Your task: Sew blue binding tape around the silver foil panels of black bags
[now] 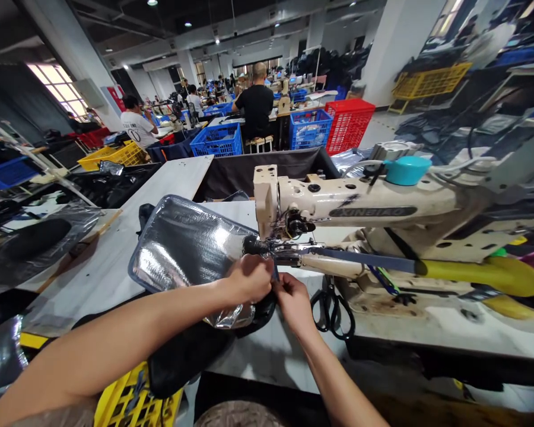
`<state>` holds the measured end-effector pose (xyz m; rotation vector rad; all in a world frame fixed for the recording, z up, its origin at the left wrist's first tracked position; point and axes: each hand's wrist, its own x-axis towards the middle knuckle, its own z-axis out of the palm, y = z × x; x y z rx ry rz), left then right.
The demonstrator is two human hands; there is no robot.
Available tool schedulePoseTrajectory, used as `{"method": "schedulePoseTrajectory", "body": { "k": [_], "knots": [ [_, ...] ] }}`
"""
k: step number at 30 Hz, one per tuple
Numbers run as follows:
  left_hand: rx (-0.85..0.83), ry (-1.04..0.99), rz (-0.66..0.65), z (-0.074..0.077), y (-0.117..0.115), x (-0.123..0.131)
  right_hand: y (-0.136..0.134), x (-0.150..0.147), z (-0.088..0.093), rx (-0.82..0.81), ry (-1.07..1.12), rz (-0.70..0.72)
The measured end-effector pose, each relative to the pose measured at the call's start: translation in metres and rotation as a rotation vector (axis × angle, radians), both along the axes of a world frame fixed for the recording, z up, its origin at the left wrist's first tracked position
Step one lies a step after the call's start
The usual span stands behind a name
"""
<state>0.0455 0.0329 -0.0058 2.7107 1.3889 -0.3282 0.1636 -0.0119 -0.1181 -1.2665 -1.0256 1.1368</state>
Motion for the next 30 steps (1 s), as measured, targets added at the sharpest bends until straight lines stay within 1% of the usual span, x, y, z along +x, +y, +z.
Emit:
{"method": "schedulePoseTrajectory", "body": {
  "k": [2,5,8,10,14,16,19,22,24,26,27,28,30],
  "knots": [
    [0.021,-0.020,0.046,-0.005,0.000,0.002,-0.004,0.001,0.000,0.009,-0.030,0.007],
    [0.028,-0.074,0.128,-0.011,0.000,0.008,0.001,0.003,0.003,0.027,-0.066,0.011],
    [0.005,-0.170,0.263,-0.011,0.000,0.015,0.009,0.005,0.004,0.040,-0.107,0.034],
    [0.003,-0.209,0.306,-0.010,-0.001,0.018,0.012,0.006,0.002,0.057,-0.117,0.052],
    [0.010,-0.243,0.320,-0.010,-0.003,0.016,0.016,0.007,-0.004,0.084,-0.122,0.070],
    [0.014,-0.239,0.298,-0.013,-0.003,0.015,0.017,0.007,-0.007,0.107,-0.129,0.078],
    [0.035,-0.212,0.214,-0.017,-0.005,0.015,0.018,0.006,-0.011,0.133,-0.148,0.082],
    [0.025,-0.204,0.108,-0.014,-0.010,0.012,0.017,0.008,-0.011,0.129,-0.180,0.085],
    [0.019,-0.216,0.036,-0.003,-0.012,0.001,0.017,0.010,-0.010,0.129,-0.212,0.089],
    [0.070,-0.251,0.032,0.012,-0.008,-0.026,0.016,0.011,-0.008,0.124,-0.233,0.103],
    [0.133,-0.279,0.067,0.022,-0.004,-0.045,0.016,0.012,-0.008,0.121,-0.235,0.110],
    [0.223,-0.317,0.131,0.031,0.002,-0.069,0.016,0.012,-0.007,0.114,-0.230,0.113],
    [0.441,-0.397,0.287,0.046,0.016,-0.124,0.017,0.012,-0.006,0.094,-0.207,0.111]
  ]
}}
